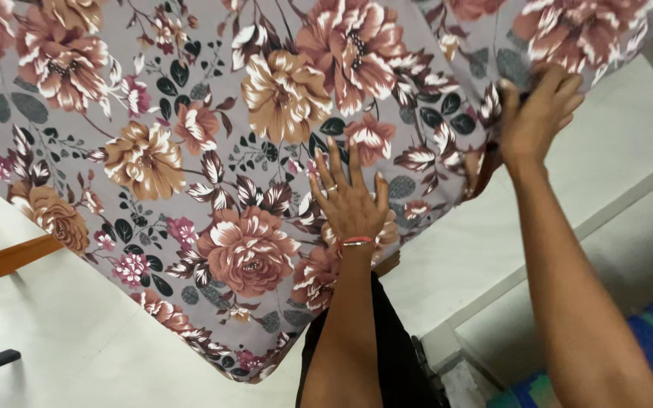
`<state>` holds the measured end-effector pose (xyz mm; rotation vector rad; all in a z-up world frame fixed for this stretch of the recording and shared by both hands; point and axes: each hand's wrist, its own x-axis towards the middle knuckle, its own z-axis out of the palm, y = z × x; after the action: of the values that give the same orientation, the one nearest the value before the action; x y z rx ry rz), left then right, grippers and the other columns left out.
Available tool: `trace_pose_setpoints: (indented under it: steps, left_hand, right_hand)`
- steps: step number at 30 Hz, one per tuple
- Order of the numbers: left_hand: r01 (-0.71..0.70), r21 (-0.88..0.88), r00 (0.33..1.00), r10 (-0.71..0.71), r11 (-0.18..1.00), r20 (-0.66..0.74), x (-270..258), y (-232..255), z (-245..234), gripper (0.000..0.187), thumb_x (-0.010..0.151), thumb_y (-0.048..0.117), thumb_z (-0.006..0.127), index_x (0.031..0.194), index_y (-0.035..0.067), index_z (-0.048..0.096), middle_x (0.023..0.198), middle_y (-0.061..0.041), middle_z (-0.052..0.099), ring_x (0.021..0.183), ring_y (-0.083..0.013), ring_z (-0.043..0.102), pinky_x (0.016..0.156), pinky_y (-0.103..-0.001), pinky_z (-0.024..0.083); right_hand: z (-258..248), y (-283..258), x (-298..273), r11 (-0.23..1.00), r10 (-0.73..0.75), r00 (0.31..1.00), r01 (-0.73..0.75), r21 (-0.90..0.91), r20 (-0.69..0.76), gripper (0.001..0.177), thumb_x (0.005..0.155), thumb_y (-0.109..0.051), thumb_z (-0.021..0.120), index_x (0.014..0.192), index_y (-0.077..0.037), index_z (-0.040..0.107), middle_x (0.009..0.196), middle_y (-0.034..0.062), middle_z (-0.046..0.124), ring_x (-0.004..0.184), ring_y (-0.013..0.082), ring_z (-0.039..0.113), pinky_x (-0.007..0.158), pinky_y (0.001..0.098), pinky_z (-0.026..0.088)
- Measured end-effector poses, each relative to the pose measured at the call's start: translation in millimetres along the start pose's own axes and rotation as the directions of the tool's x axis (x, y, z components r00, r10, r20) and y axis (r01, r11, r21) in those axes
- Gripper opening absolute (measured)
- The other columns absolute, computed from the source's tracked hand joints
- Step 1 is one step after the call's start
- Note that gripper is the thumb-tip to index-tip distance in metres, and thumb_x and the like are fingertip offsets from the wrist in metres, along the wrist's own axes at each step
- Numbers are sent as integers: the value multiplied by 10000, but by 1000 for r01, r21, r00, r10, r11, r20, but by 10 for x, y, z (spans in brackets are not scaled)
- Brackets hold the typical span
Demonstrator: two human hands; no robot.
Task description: The person places a stack of folded clothes on a bed, then spreads and smooths a floral patterned bedsheet over the mattress by hand.
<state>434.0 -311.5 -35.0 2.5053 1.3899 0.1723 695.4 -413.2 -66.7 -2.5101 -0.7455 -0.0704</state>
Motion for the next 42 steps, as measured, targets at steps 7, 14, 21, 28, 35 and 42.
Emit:
trace_pose_setpoints:
  steps: [7, 14, 21, 28, 35, 42]
  left_hand:
    - [31, -6, 998, -30, 1000, 51, 23, -10, -19, 783, 914, 440, 604, 1601, 159, 356, 1692, -163, 244, 1556, -398, 217, 1244, -586, 146]
    - [24, 4, 998, -24, 1000, 55, 33, -13, 15, 759, 916, 436, 611, 1579, 141, 388, 1671, -167, 282, 1550, -399, 228, 1239, -602, 151]
    - [27, -3, 999, -26, 1000, 44, 74, 20, -7, 747, 912, 417, 618, 1567, 122, 412, 1656, -182, 300, 1539, -415, 240, 1228, -609, 163]
    - [24, -3, 998, -23, 1000, 54, 85, 13, -4, 738, 907, 405, 620, 1560, 124, 420, 1658, -190, 293, 1541, -419, 241, 1220, -615, 178]
    - [31, 18, 994, -33, 999, 102, 66, 11, -21, 741, 909, 414, 614, 1561, 131, 406, 1655, -177, 281, 1539, -420, 223, 1220, -612, 161]
    - [36, 39, 993, -40, 999, 111, 108, 10, -20, 732, 899, 422, 600, 1548, 130, 428, 1651, -190, 285, 1520, -416, 245, 1209, -612, 149]
  right_hand:
    - [178, 1466, 848, 454, 424, 906, -206, 867, -7, 117, 1039, -15, 657, 1095, -38, 557, 1062, 58, 552, 942, 158, 593, 828, 313, 595]
    - [376, 1085, 659, 925, 241, 962, -268, -271, -126, 175, 1040, -77, 564, 1165, 18, 488, 1331, 242, 485, 1224, 404, 499, 980, 569, 412]
    - [119, -146, 413, 979, -202, 924, 181, 95, 325, 786, 1062, -416, 566, 1628, 12, 229, 1698, 288, 198, 1632, 461, 107, 1351, 625, 58]
    - [-108, -451, 566, 981, -153, 925, 184, -57, 349, 736, 1053, -446, 565, 1687, -132, 366, 1759, 256, 203, 1621, 468, 147, 1232, 733, 11]
    - [-75, -463, 527, 982, -142, 948, 171, -80, 284, 674, 1034, -409, 575, 1640, -136, 462, 1724, 263, 288, 1598, 469, 211, 1193, 754, 7]
    - [-53, -452, 551, 984, -120, 964, 147, -97, 239, 621, 1014, -370, 575, 1595, -161, 505, 1702, 227, 358, 1588, 437, 295, 1236, 714, 58]
